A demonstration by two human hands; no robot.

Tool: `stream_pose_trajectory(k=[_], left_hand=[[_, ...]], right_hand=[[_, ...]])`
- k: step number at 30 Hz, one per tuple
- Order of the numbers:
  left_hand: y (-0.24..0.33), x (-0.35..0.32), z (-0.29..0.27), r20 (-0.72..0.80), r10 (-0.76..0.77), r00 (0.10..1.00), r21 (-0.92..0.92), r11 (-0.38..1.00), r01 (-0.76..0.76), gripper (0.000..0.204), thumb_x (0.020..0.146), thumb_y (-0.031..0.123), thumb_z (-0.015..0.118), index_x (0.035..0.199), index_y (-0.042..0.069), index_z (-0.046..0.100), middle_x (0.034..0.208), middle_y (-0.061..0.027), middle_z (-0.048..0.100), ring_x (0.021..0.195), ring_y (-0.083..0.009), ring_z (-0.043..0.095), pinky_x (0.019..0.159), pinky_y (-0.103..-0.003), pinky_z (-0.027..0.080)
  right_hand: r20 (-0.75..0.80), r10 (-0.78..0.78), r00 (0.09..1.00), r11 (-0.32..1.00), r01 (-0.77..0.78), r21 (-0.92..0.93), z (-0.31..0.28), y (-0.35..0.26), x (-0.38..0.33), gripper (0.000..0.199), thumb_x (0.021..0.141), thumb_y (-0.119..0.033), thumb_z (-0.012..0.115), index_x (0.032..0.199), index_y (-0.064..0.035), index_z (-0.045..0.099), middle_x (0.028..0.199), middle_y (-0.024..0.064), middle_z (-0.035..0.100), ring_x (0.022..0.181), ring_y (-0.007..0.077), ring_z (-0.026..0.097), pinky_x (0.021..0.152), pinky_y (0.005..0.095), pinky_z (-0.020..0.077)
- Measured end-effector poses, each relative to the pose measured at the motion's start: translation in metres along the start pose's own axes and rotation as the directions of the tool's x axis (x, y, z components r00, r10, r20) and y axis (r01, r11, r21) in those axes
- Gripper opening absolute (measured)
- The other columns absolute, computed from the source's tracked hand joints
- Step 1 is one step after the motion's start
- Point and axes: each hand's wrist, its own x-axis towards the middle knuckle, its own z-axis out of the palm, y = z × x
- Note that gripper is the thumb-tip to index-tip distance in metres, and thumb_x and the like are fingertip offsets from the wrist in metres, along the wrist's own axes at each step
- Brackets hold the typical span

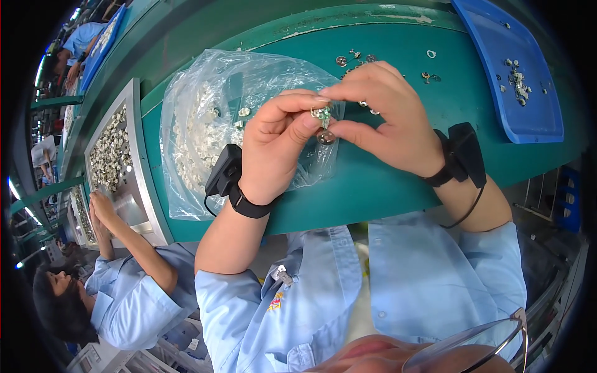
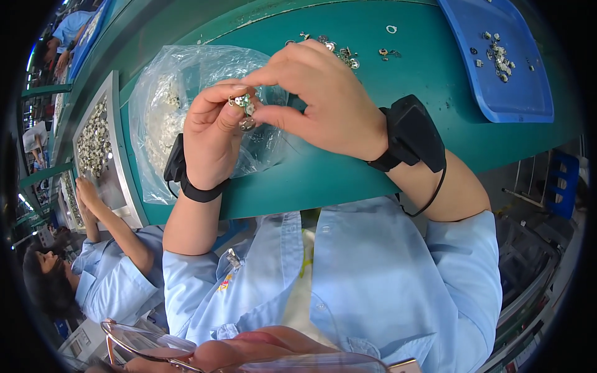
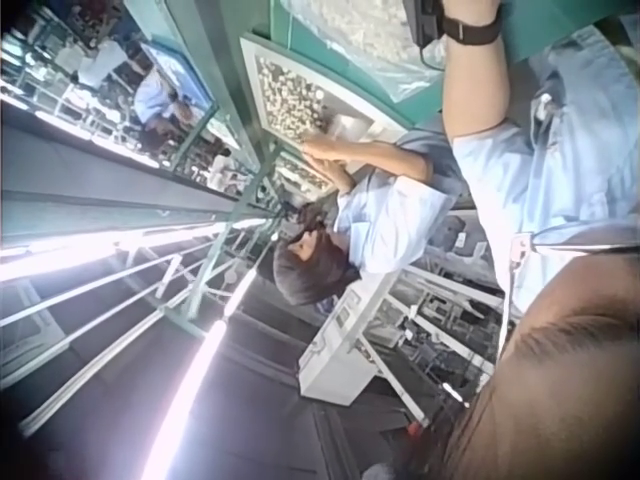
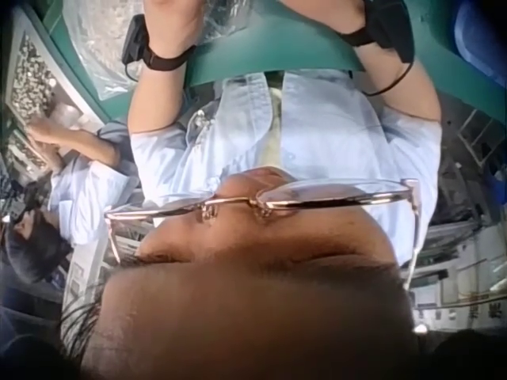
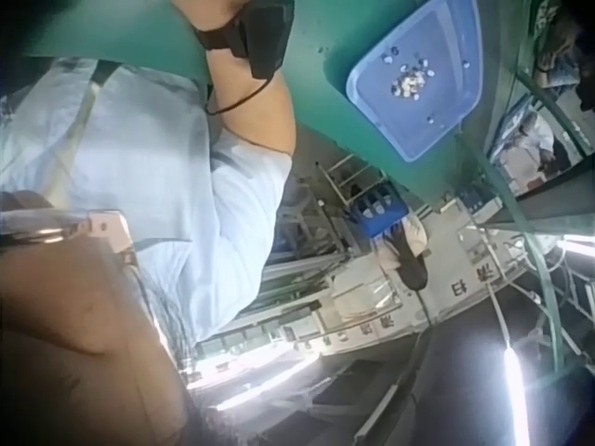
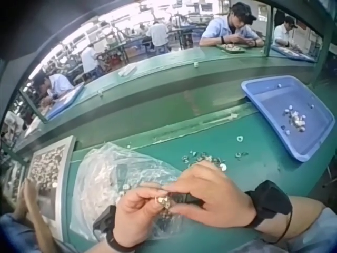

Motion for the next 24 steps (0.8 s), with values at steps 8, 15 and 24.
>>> stream_pose_trajectory(k=[8, 15, 24], left_hand=[[-0.003, 0.0, -0.001, 0.055, 0.047, 0.997, 0.049, 0.998, -0.05, 0.016, 0.086, 0.002, 0.054, 0.102, 0.001, 0.057, 0.101, -0.0083, 0.053, 0.082, -0.0141, 0.056, 0.07, -0.024, 0.048], [-0.001, -0.001, -0.004, 0.08, 0.074, 0.994, 0.155, 0.984, -0.085, 0.017, 0.085, 0.003, 0.055, 0.102, 0.002, 0.058, 0.1, -0.0077, 0.053, 0.082, -0.0137, 0.056, 0.073, -0.024, 0.047], [0.004, 0.0, 0.0, -0.037, -0.167, 0.985, -0.135, 0.978, 0.161, 0.018, 0.086, 0.008, 0.057, 0.103, 0.001, 0.058, 0.098, -0.0064, 0.058, 0.084, -0.013, 0.056, 0.075, -0.024, 0.046]], right_hand=[[-0.012, 0.004, 1.0, 0.998, -0.003, 0.057, 0.005, 0.001, -0.004, 0.023, 0.063, -0.007, 0.073, 0.083, -0.0078, 0.06, 0.077, 0.0044, 0.056, 0.078, 0.0226, 0.053, 0.074, 0.0342, 0.0413], [-0.031, 0.012, 0.999, 0.998, -0.011, 0.059, 0.007, -0.007, -0.002, 0.023, 0.061, -0.004, 0.073, 0.078, -0.0071, 0.059, 0.077, 0.005, 0.055, 0.077, 0.0237, 0.053, 0.072, 0.0337, 0.0431], [-0.072, -0.055, 0.996, 0.991, 0.046, -0.128, 0.008, -0.007, 0.003, 0.024, 0.058, -0.002, 0.071, 0.077, -0.0063, 0.058, 0.075, 0.0051, 0.056, 0.076, 0.0252, 0.054, 0.071, 0.0329, 0.0438]])
